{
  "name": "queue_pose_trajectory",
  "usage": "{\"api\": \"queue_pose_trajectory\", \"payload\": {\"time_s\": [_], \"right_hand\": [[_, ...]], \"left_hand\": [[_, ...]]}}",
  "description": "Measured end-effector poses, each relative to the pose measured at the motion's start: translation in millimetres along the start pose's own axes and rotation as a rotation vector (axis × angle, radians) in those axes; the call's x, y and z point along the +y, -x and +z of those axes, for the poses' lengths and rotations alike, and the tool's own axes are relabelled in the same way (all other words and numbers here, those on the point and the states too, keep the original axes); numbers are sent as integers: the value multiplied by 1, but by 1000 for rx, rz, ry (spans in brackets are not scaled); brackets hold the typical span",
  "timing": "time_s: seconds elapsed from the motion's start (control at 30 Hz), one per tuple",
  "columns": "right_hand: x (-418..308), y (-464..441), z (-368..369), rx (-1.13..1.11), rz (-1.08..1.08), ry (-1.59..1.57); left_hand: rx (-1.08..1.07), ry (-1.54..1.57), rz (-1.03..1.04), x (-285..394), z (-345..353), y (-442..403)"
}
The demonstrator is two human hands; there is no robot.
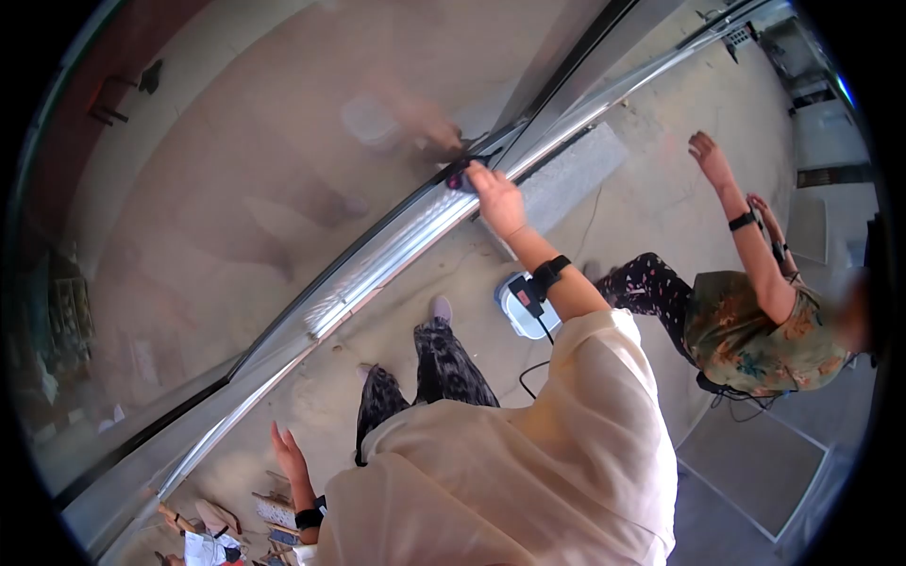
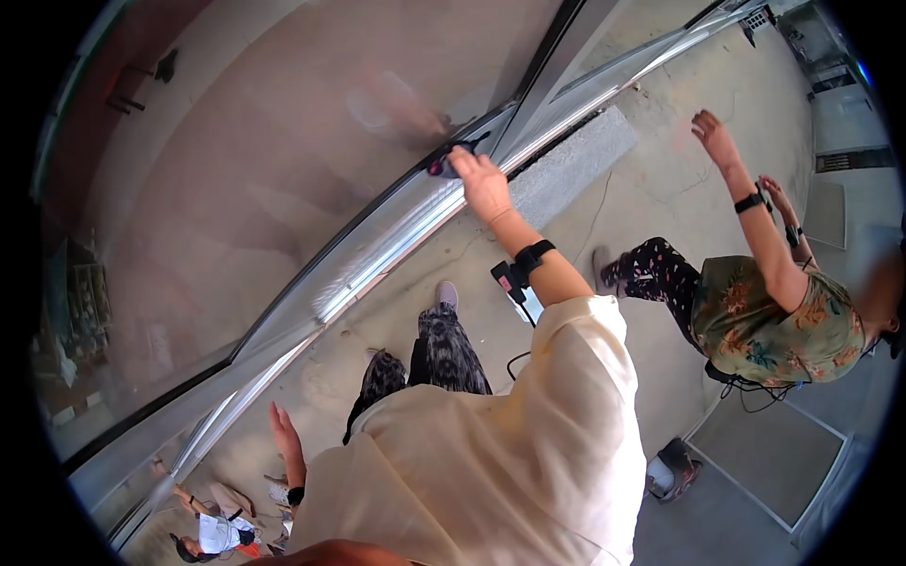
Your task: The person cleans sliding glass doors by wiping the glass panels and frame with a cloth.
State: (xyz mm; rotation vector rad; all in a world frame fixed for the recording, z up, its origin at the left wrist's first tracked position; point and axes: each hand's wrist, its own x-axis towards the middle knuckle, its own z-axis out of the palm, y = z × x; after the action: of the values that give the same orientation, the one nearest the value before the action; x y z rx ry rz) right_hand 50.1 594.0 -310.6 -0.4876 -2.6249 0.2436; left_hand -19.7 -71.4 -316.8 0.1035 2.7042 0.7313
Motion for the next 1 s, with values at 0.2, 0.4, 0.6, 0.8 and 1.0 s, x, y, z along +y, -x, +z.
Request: {"api": "queue_pose_trajectory", "payload": {"time_s": [0.2,0.4,0.6,0.8,1.0], "right_hand": [[90,-24,3,182,349,49],[97,-29,5,173,525,32],[83,-42,12,288,620,-19],[52,-34,22,187,689,-63],[-108,14,62,28,611,-173]], "left_hand": [[-40,-56,42,70,39,-21],[-20,12,125,99,35,-31],[3,-28,106,73,28,-21],[-80,53,74,32,39,-46],[-61,-91,262,-9,54,-81]]}}
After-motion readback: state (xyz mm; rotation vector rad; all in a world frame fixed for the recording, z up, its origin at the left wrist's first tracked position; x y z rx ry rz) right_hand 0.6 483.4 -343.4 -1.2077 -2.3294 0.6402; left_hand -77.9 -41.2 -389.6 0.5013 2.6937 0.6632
